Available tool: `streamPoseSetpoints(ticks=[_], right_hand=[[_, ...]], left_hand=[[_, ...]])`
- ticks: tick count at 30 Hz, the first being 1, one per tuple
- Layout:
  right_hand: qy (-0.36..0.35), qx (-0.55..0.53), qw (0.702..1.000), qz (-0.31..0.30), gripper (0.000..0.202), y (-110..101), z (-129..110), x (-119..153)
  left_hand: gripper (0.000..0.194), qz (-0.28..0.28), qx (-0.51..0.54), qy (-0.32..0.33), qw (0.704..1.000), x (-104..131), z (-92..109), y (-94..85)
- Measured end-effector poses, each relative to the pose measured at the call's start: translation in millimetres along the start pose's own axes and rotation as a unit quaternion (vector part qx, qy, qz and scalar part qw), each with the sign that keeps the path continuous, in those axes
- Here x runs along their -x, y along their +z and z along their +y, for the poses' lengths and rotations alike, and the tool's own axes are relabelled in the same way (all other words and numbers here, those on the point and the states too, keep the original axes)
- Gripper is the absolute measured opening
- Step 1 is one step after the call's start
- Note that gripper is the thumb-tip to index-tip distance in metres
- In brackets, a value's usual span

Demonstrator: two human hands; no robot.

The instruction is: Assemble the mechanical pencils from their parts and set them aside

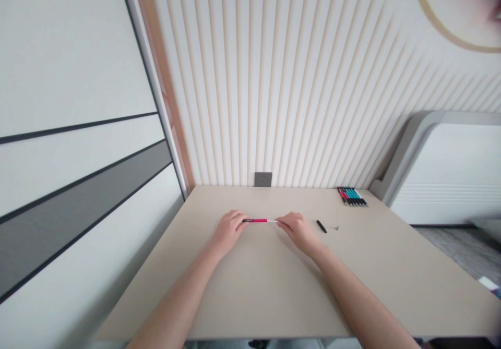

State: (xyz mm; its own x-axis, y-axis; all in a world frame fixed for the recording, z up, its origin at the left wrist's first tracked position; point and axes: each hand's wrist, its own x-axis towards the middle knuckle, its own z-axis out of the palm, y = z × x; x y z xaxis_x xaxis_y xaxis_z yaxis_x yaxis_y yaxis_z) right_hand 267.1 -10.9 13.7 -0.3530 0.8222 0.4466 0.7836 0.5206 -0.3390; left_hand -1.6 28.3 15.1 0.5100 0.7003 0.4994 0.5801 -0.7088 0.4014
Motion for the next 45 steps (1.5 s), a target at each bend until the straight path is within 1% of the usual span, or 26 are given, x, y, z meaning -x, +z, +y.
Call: streamPoseSetpoints(ticks=[5, 9, 15, 19, 23, 29, 32, 34, 35, 38, 40, 41, 43, 45], right_hand=[[-0.036, -0.001, 0.999, 0.021, 0.03, -6, -2, 2], [-0.024, 0.025, 0.998, 0.044, 0.03, -9, -1, 1], [-0.01, 0.065, 0.997, 0.041, 0.028, -13, 1, -1], [-0.017, 0.022, 0.999, 0.043, 0.027, -14, -3, 0], [-0.024, -0.043, 0.999, 0.012, 0.032, -13, -9, 1], [0.014, -0.098, 0.995, -0.015, 0.04, -12, -13, 2], [0.035, -0.124, 0.991, -0.042, 0.046, -11, -11, 1], [0.05, -0.135, 0.988, -0.047, 0.048, -11, -8, 0], [0.061, -0.141, 0.987, -0.039, 0.048, -12, -5, 0], [0.115, -0.139, 0.983, 0.025, 0.048, -16, 10, -2], [0.156, -0.098, 0.98, 0.07, 0.044, -20, 23, 0], [0.173, -0.066, 0.98, 0.079, 0.04, -21, 30, 1], [0.195, -0.014, 0.979, 0.062, 0.033, -21, 41, 5], [0.203, 0.008, 0.979, 0.024, 0.027, -17, 47, 9]], left_hand=[[0.015, 0.001, 0.012, 0.016, 1.0, 1, -3, -2.2], [0.017, -0.009, 0.039, 0.034, 0.999, 1, -2, -1.4], [0.019, -0.008, 0.097, 0.031, 0.995, 0, 7, 0.3], [0.017, 0.009, 0.09, 0.028, 0.996, 0, 7, -1.2], [0.017, 0.007, 0.059, 0.037, 0.998, 1, 4, -4.0], [0.018, 0.009, 0.031, 0.05, 0.998, 0, 5, -3.5], [0.017, 0.013, 0.026, 0.048, 0.998, 0, 5, -1.3], [0.017, 0.018, 0.028, 0.043, 0.999, 0, 4, 0.3], [0.017, 0.02, 0.031, 0.039, 0.999, 0, 4, 1.0], [0.018, 0.029, 0.04, 0.031, 0.998, 1, 4, 2.7], [0.017, 0.035, 0.041, 0.024, 0.998, 1, 4, 2.9], [0.017, 0.037, 0.041, 0.02, 0.998, 1, 5, 2.7], [0.017, 0.04, 0.037, 0.014, 0.998, 1, 5, 2.0], [0.017, 0.037, 0.032, 0.014, 0.999, 1, 5, 1.2]])
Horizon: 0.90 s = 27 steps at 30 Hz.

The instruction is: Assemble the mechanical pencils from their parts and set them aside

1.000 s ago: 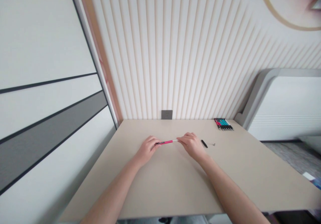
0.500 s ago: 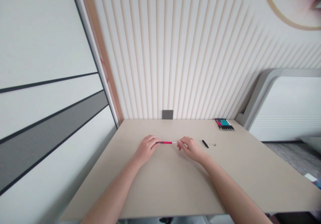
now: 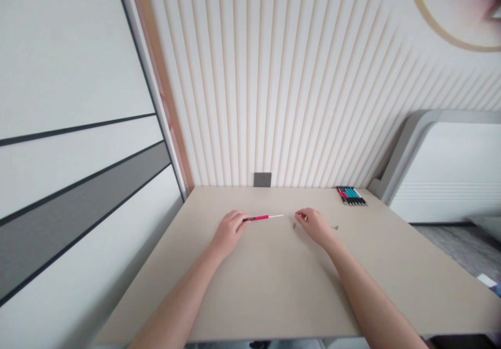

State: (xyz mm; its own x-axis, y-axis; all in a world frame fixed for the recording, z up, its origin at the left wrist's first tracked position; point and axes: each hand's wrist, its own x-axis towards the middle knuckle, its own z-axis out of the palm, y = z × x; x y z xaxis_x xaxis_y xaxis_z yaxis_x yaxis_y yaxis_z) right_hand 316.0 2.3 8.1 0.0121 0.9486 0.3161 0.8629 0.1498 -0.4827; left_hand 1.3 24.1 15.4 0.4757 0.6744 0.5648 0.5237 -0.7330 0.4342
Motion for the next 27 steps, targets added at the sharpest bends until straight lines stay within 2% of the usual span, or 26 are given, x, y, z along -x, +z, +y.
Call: streamPoseSetpoints(ticks=[6, 9, 14, 18, 20, 23, 25, 27], right_hand=[[0.034, 0.019, 0.994, -0.101, 0.023, 8, 1, 3], [0.061, 0.017, 0.99, -0.126, 0.023, 9, 2, 1], [0.046, -0.002, 0.992, -0.119, 0.026, 12, 4, 0], [0.025, -0.114, 0.991, -0.059, 0.026, 10, -5, -1], [0.033, -0.216, 0.975, -0.03, 0.027, 8, -13, -2], [0.064, -0.367, 0.928, -0.019, 0.035, 4, -25, -3], [0.08, -0.426, 0.901, -0.022, 0.038, 1, -32, -3], [0.089, -0.452, 0.887, -0.029, 0.039, -2, -37, -1]], left_hand=[[0.016, -0.006, -0.011, 0.005, 1.0, -1, 0, -0.4], [0.015, -0.007, -0.016, 0.008, 1.0, -1, 0, -0.4], [0.016, -0.005, -0.015, 0.012, 1.0, -1, 0, -0.4], [0.015, -0.001, -0.013, 0.01, 1.0, -1, -1, -0.1], [0.015, 0.002, -0.014, 0.009, 1.0, -1, 0, -0.5], [0.015, 0.013, -0.012, 0.013, 1.0, -2, 1, -1.5], [0.016, 0.019, -0.012, 0.014, 1.0, -2, 2, -2.1], [0.015, 0.025, -0.015, 0.015, 0.999, -2, 3, -2.5]])
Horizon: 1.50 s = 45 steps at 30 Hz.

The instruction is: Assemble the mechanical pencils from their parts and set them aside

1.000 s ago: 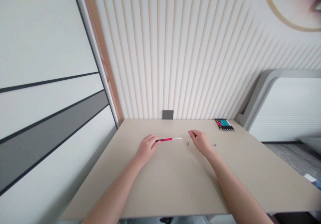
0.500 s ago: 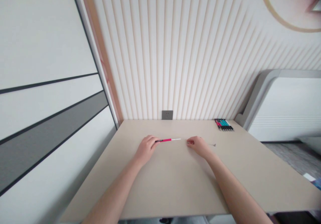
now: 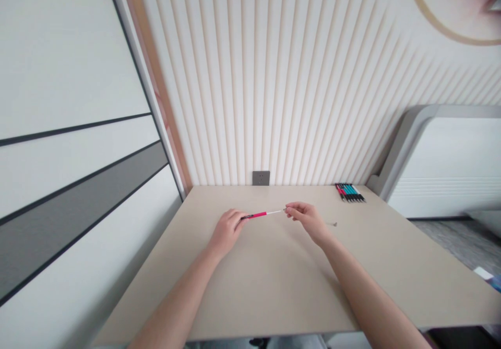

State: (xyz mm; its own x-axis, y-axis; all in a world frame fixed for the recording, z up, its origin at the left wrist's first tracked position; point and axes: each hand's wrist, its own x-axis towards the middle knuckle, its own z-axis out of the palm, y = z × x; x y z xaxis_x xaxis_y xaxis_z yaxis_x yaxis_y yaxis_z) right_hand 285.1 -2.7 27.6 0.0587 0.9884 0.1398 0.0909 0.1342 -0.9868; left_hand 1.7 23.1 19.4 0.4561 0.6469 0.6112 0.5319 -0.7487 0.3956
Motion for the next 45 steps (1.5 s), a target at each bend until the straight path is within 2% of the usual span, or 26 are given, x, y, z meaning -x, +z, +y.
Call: streamPoseSetpoints(ticks=[10, 45], right_hand=[[0.007, -0.061, 0.998, -0.011, 0.039, 0.8, -3.0, 3.2], [0.024, -0.075, 0.997, -0.015, 0.041, 0.9, -2.1, 3.5]], left_hand=[[0.014, 0.012, -0.002, 0.003, 1.0, -0.3, 0.2, 0.4], [0.015, 0.006, -0.008, -0.002, 1.0, -0.5, 0.9, -0.6]])
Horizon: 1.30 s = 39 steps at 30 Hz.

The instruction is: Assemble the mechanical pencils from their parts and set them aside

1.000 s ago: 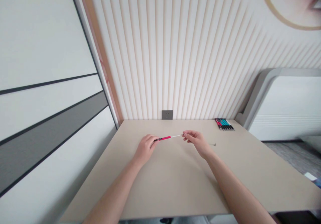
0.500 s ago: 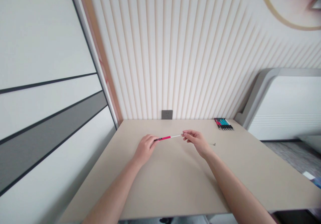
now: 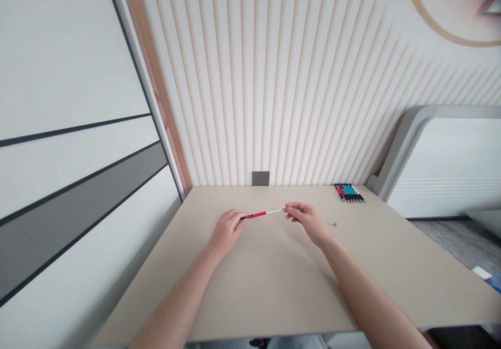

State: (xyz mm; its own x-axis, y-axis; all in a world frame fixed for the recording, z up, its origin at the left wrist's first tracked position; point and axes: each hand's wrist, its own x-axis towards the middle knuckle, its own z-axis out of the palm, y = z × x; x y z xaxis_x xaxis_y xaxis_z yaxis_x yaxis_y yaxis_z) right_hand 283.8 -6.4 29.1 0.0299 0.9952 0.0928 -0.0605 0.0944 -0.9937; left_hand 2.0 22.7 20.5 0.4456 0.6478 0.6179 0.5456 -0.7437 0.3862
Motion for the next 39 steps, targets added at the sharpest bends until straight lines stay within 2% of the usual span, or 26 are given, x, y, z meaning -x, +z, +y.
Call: streamPoseSetpoints(ticks=[13, 22, 30, 35, 37, 39], right_hand=[[0.0, 0.01, 1.0, 0.0, 0.042, -1, 1, 0], [0.017, 0.022, 0.999, -0.036, 0.039, 6, -4, 5], [-0.013, 0.187, 0.976, -0.112, 0.031, 8, -5, 10], [-0.022, 0.249, 0.956, -0.153, 0.038, 11, -1, 15], [-0.027, 0.269, 0.951, -0.151, 0.04, 8, 1, 14], [-0.042, 0.295, 0.948, -0.116, 0.041, -3, 2, 11]], left_hand=[[0.016, 0.006, 0.005, 0.003, 1.0, 0, -1, 0.3], [0.015, -0.004, 0.012, 0.009, 1.0, 0, -1, 1.2], [0.016, -0.019, 0.03, 0.031, 0.999, 1, -4, 1.7], [0.015, -0.031, 0.041, 0.027, 0.998, 1, -5, 4.5], [0.015, -0.037, 0.048, 0.023, 0.998, 1, -4, 6.4], [0.016, -0.039, 0.053, 0.018, 0.998, 1, -4, 7.9]])
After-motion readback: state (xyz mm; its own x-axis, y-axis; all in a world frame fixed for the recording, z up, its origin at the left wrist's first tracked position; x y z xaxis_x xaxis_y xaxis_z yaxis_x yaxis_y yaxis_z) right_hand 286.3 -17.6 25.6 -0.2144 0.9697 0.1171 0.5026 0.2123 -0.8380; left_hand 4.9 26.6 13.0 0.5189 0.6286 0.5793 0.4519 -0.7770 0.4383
